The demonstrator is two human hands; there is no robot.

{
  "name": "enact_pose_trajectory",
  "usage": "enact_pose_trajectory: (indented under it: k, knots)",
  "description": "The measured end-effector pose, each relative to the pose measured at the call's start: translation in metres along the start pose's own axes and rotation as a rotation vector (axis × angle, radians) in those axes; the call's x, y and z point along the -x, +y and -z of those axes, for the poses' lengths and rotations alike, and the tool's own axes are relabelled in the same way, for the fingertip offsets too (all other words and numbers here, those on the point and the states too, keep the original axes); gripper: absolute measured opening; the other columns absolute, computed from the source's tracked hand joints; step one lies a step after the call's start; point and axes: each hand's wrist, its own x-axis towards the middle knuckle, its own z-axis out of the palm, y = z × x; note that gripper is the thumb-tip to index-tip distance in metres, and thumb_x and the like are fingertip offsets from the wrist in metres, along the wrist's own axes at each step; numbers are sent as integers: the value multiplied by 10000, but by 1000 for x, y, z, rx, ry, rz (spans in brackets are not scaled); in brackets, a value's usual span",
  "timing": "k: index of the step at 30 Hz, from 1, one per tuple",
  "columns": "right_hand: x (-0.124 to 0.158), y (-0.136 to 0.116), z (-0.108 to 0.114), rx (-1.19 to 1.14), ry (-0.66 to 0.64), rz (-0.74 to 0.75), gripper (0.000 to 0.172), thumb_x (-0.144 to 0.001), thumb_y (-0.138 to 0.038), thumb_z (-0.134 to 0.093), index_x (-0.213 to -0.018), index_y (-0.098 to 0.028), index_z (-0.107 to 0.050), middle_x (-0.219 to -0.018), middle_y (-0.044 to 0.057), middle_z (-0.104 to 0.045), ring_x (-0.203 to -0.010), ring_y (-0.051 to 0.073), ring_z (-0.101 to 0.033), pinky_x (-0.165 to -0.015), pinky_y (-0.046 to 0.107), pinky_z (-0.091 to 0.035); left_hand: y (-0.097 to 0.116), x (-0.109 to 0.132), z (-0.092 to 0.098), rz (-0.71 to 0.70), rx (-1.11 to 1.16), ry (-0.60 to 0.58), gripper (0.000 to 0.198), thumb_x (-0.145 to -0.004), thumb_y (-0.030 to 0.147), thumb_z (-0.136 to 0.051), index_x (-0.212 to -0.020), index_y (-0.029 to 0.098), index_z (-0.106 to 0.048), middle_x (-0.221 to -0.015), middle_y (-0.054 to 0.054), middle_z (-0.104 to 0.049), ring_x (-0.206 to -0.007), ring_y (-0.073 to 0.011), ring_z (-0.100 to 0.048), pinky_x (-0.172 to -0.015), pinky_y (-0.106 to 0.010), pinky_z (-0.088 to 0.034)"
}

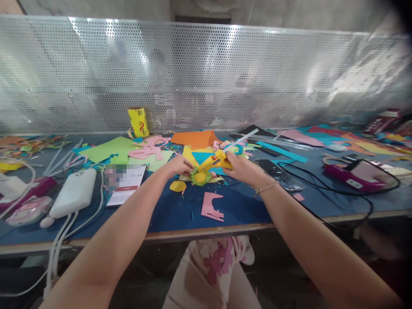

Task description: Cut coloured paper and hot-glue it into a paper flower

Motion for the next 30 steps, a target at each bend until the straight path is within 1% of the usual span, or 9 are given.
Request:
enact_pose_trajectory:
  k: [7,13,19,25,30]
  knots:
    - [0,2,0,5,13,15,219,-770,-222,-466,-966,-125,-472,-817,112,-613,-704,231,-592,-551,268,-352,-2,-1,1,-5,41,-7,223,-586,29,-576,-744,113,-710,-692,-43,-681,-633,-138,-601,-649,-252,-492]
    - [0,2,-1,17,35,41,231,-781,-224,-459,-994,-132,-461,-809,101,-611,-705,213,-582,-558,266,-356,-6,-5,1,-13,83,-22,204,-572,27,-592,-709,122,-709,-707,-40,-687,-646,-143,-608,-664,-252,-498]
    - [0,1,-6,13,46,59,166,-783,-222,-453,-926,-139,-468,-803,117,-614,-687,211,-571,-547,273,-358,-4,-4,1,1,62,-7,206,-580,30,-598,-735,112,-705,-682,-42,-681,-643,-139,-609,-678,-256,-498]
    - [-1,0,-7,-40,50,55,168,-772,-246,-480,-911,-152,-466,-771,89,-605,-680,205,-574,-549,262,-351,-3,-2,1,3,62,-11,195,-590,45,-610,-754,102,-699,-656,-39,-669,-618,-130,-600,-648,-247,-498]
    - [0,-1,-4,-34,20,20,191,-772,-253,-477,-934,-154,-463,-811,92,-607,-696,214,-583,-537,257,-336,-3,-2,1,-11,54,-9,198,-587,34,-597,-735,116,-700,-697,-35,-680,-652,-129,-605,-664,-241,-496]
